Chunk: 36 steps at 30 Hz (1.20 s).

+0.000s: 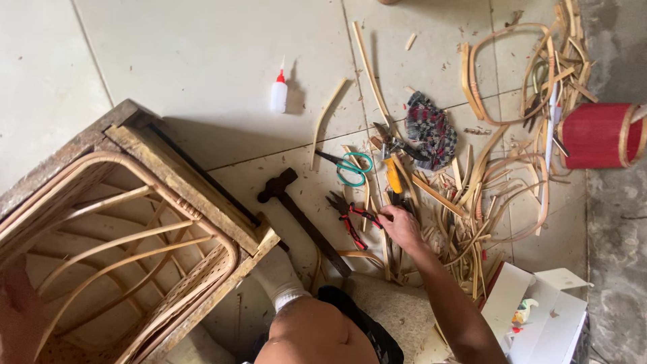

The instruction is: The person sits on the floor assembling a bamboo basket. They fit curved bamboo strips across the basket frame, tap them into place with a hammer, trim excess material with pliers and scissors, and squeeze glue from a bottle onto the joints.

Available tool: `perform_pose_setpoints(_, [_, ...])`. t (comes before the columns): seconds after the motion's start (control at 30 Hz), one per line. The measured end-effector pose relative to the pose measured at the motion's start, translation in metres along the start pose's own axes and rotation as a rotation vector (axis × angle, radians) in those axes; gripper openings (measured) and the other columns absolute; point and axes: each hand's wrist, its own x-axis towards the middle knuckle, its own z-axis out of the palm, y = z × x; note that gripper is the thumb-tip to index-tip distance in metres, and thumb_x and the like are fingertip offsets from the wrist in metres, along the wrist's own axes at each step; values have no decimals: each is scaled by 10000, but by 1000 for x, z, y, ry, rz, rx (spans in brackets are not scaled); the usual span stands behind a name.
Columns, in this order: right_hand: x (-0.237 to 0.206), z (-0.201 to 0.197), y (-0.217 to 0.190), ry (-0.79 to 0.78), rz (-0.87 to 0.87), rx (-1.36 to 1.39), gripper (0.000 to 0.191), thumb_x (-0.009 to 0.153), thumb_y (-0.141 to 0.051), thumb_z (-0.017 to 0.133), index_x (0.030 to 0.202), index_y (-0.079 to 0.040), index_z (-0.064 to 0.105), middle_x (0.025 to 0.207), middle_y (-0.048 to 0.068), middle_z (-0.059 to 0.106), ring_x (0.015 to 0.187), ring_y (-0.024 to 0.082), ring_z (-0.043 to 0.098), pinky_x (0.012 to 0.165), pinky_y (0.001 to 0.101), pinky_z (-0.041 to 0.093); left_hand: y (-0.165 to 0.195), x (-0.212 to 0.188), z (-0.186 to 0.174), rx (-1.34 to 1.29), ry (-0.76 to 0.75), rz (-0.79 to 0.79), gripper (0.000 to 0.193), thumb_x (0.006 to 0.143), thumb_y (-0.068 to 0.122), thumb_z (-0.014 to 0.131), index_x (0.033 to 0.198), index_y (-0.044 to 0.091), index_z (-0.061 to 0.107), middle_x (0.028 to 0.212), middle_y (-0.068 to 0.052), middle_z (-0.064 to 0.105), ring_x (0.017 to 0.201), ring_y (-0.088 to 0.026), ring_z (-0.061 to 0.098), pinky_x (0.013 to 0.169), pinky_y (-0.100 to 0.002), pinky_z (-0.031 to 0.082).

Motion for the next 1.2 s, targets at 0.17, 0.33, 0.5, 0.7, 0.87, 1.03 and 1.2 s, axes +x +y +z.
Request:
perform_pose_setpoints(0.17, [12,0,-12,58,134,1,129,893,-224,737,979,-129,750,930,60,802,808,218,755,715,335,563,-4,-2,-4,-43,8,4,550,1176,126,546,1660,-4,320,1080,-252,673,838,-316,685,733,-394,554])
perform_pose_setpoints(0.33, [33,-17,-18,290,91,78,165,982,-235,690,1078,-101,680,945,74,761,824,242,746,727,328,565,2,-1,-19,-22,44,28,537,1183,117,531,1658,47,290,1068,-225,672,816,-300,673,720,-380,554])
perform_pose_setpoints(0.5, [44,-28,-36,451,-223,-103,200,957,-188,696,1115,-70,667,955,137,726,863,318,695,784,426,539,22,9,-41,238,63,41,517,1143,167,571,1615,100,369,1105,-194,682,960,-284,683,802,-330,583])
perform_pose_setpoints(0.7, [58,-35,-39,445,-375,-154,326,952,-212,719,1206,-14,661,1054,189,712,939,321,686,802,430,551,38,26,-60,187,69,75,368,1176,177,566,1492,-6,524,1182,-201,683,1022,-286,667,915,-360,550])
perform_pose_setpoints(0.87, [40,-18,-30,226,-173,59,199,1020,-229,660,1150,-88,712,959,71,757,728,167,710,582,274,578,26,10,-47,75,37,-22,302,1174,131,589,1431,-26,584,1139,-244,668,933,-316,677,785,-340,561])
perform_pose_setpoints(1.03, [-6,19,-40,71,-102,-118,295,986,-269,675,1235,-110,682,952,93,754,651,220,684,539,322,563,-7,1,-14,-54,111,74,318,1222,93,562,1506,-38,503,1108,-186,624,958,-275,643,827,-346,515])
perform_pose_setpoints(1.2, [-15,21,-17,287,-45,369,281,994,-296,648,1180,-100,726,952,103,778,712,205,726,629,374,610,-7,2,-14,35,-47,-109,368,1157,93,577,1514,8,565,1045,-164,674,911,-237,679,752,-332,493])
